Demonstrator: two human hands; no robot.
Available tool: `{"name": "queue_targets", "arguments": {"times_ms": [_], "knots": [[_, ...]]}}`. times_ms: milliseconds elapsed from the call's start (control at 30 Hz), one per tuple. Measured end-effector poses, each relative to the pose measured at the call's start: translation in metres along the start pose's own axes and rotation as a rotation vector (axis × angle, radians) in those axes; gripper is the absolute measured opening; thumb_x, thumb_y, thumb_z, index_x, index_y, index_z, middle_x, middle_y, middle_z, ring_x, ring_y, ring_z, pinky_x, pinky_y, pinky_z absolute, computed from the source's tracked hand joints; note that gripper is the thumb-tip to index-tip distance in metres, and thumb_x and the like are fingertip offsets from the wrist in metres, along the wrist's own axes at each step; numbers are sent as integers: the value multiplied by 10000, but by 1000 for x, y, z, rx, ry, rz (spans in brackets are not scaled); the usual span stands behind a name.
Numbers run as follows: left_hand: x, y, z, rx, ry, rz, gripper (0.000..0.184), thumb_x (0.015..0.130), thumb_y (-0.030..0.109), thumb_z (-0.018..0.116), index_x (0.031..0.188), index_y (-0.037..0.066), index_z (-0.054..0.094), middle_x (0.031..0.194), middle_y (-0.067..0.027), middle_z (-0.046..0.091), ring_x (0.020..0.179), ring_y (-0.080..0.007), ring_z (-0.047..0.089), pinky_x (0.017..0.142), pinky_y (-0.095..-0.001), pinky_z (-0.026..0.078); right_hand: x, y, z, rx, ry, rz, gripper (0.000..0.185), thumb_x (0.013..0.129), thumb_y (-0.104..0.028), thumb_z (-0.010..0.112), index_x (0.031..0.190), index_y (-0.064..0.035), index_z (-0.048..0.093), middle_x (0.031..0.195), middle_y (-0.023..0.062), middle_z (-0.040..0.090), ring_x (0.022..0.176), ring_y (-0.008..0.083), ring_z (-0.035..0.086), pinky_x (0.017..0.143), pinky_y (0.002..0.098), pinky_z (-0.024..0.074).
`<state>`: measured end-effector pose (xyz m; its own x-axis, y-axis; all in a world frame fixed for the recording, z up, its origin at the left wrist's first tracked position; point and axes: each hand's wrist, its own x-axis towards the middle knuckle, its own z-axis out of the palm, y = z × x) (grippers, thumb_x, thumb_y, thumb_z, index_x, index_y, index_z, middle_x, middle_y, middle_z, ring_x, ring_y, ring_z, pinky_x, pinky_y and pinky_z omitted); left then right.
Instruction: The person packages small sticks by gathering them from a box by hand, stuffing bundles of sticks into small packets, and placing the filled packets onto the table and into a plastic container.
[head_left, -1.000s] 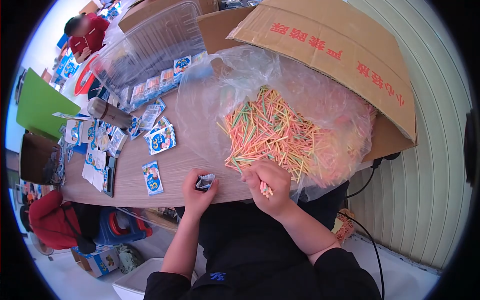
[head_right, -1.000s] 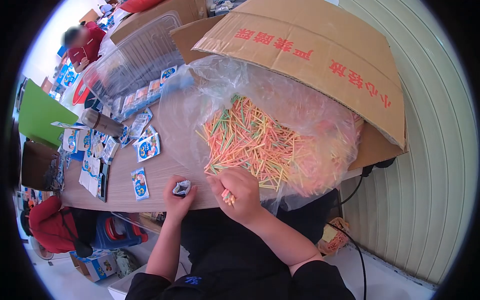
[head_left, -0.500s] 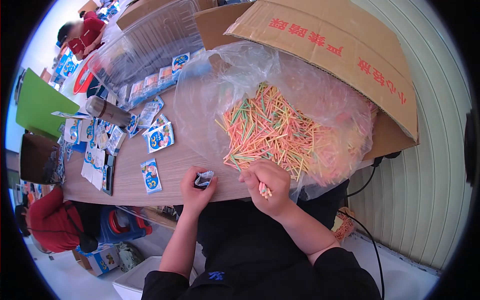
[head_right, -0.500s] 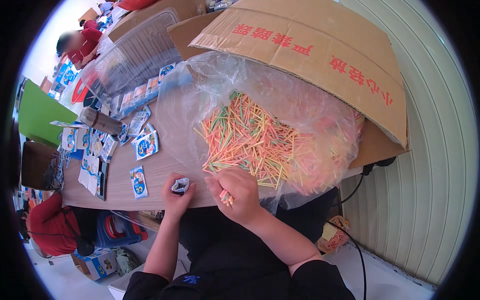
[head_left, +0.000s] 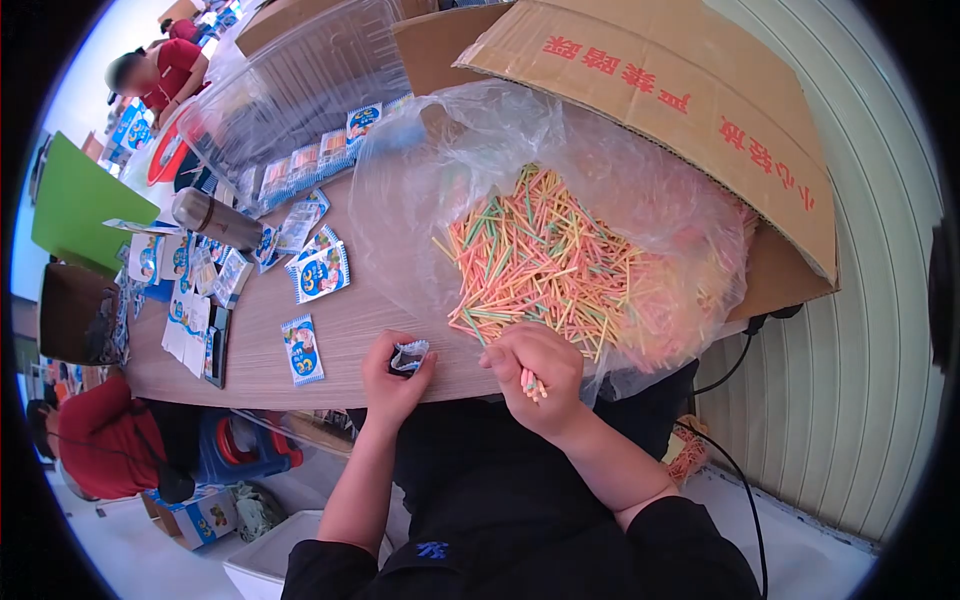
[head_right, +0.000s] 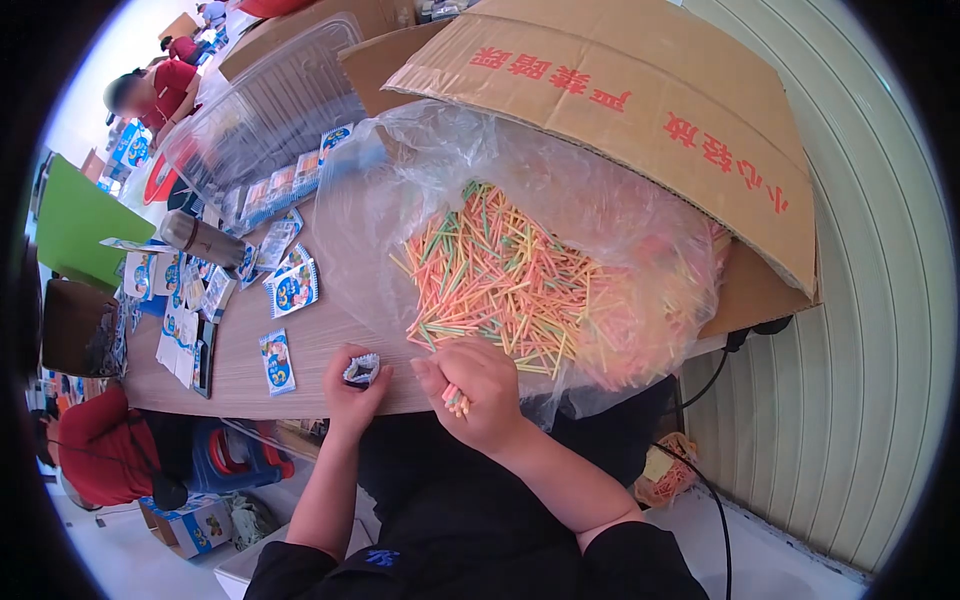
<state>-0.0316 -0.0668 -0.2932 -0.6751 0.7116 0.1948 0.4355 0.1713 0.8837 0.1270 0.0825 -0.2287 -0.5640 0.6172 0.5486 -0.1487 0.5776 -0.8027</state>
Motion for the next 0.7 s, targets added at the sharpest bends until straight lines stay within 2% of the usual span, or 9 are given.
{"name": "queue_targets", "arguments": {"times_ms": [67, 167, 333, 467, 567, 700], "knots": [[1, 0, 0, 0, -1, 5, 261, 746, 10, 793, 907, 24, 588, 832, -25, 561, 781, -123, 541, 709, -267, 440, 0, 0, 0, 4, 1, 10, 179, 900, -71, 671, 733, -9, 657, 665, 93, 630, 640, 248, 644, 616, 335, 506], [1, 0, 0, 17, 2, 17, 259, 747, 9, 792, 904, 24, 587, 830, -25, 560, 778, -124, 541, 706, -267, 438, -1, -1, 1, 44, 22, 5, 194, 861, -71, 712, 716, -13, 597, 681, 137, 614, 639, 324, 621, 604, 401, 471], [1, 1, 1, 12, 3, 11, 257, 746, 10, 791, 898, 26, 583, 825, -23, 558, 772, -124, 539, 700, -266, 435, -2, 0, 1, 28, 15, -1, 191, 862, -70, 710, 719, -11, 599, 682, 137, 614, 642, 326, 623, 606, 402, 472], [0, 0, 1, 17, -3, 4, 258, 744, 10, 791, 897, 27, 583, 826, -22, 558, 772, -122, 538, 700, -262, 433, -2, -1, 0, 33, 17, -6, 191, 861, -68, 711, 719, -9, 597, 677, 137, 607, 634, 324, 615, 600, 400, 468], [1, 1, 1, 27, -5, 14, 256, 746, 10, 790, 897, 27, 584, 827, -22, 559, 774, -120, 538, 702, -260, 432, -2, 0, -2, -5, -15, 18, 181, 897, -62, 667, 725, -6, 657, 685, 99, 647, 655, 243, 655, 634, 330, 519], [0, -1, 1, 26, -1, 17, 250, 753, 14, 789, 897, 28, 585, 829, -21, 562, 774, -118, 538, 702, -258, 432, -3, 3, -2, 0, -9, 24, 173, 897, -57, 666, 732, -4, 660, 689, 100, 650, 657, 242, 657, 636, 327, 519]]}}
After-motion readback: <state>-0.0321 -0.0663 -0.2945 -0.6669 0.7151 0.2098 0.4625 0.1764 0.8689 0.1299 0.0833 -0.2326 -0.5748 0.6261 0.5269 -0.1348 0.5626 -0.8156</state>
